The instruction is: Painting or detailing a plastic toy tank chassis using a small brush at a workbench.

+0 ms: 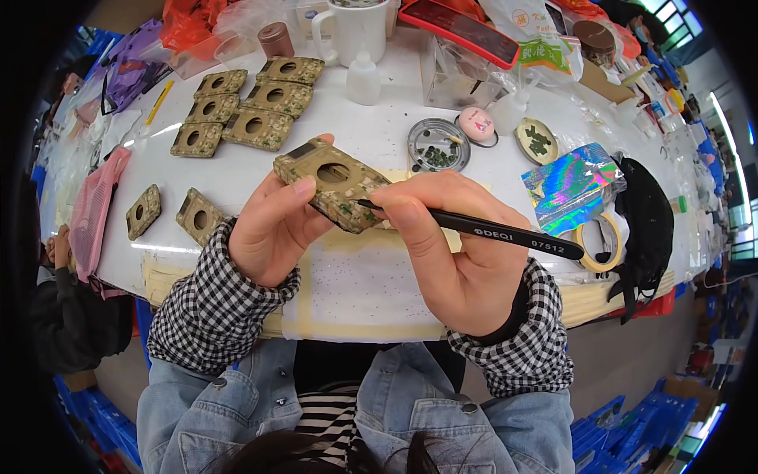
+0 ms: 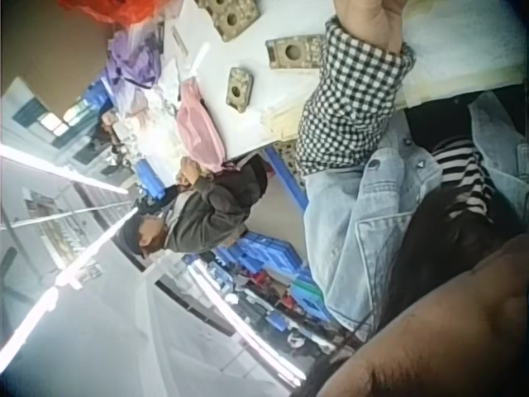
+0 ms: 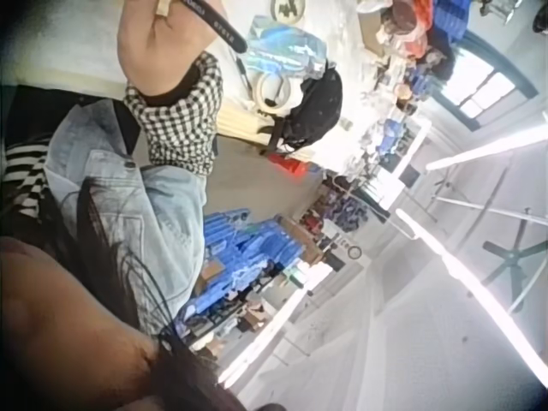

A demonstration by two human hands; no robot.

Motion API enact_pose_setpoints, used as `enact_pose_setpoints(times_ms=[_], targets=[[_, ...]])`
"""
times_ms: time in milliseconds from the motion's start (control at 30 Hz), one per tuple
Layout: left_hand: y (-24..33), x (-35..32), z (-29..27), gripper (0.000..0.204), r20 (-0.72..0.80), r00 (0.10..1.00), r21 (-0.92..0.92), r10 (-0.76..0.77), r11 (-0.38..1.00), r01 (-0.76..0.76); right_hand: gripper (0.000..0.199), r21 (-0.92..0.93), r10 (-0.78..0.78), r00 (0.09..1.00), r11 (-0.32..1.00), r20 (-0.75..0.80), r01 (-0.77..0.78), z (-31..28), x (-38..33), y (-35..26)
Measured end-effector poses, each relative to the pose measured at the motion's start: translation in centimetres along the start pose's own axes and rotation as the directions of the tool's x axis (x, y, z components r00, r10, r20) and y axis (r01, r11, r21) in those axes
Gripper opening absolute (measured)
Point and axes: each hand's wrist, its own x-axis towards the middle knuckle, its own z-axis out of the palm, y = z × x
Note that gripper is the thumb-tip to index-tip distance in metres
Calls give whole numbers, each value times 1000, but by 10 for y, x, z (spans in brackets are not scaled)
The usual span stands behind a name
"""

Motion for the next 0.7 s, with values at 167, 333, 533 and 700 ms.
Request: enact_pose_setpoints(times_ms=[167, 333, 533, 700], targets=[[0, 0, 0, 49, 0, 1000, 1, -1, 1000, 1, 12, -2, 5, 1000, 1000, 1, -5, 0, -1, -1], [0, 0, -1, 49, -4, 1000, -6, -6, 1000, 6, 12, -19, -4, 1000, 1000, -2, 4, 0, -1, -1], [0, 0, -1, 49, -11, 1000, -3, -8, 1000, 8, 12, -20, -1, 1000, 1000, 1, 1, 0, -1, -1], [0, 0, -1, 50, -12, 1000, 2, -6, 1000, 6, 13, -19, -3, 1000, 1000, 9, 3, 0, -1, 0]])
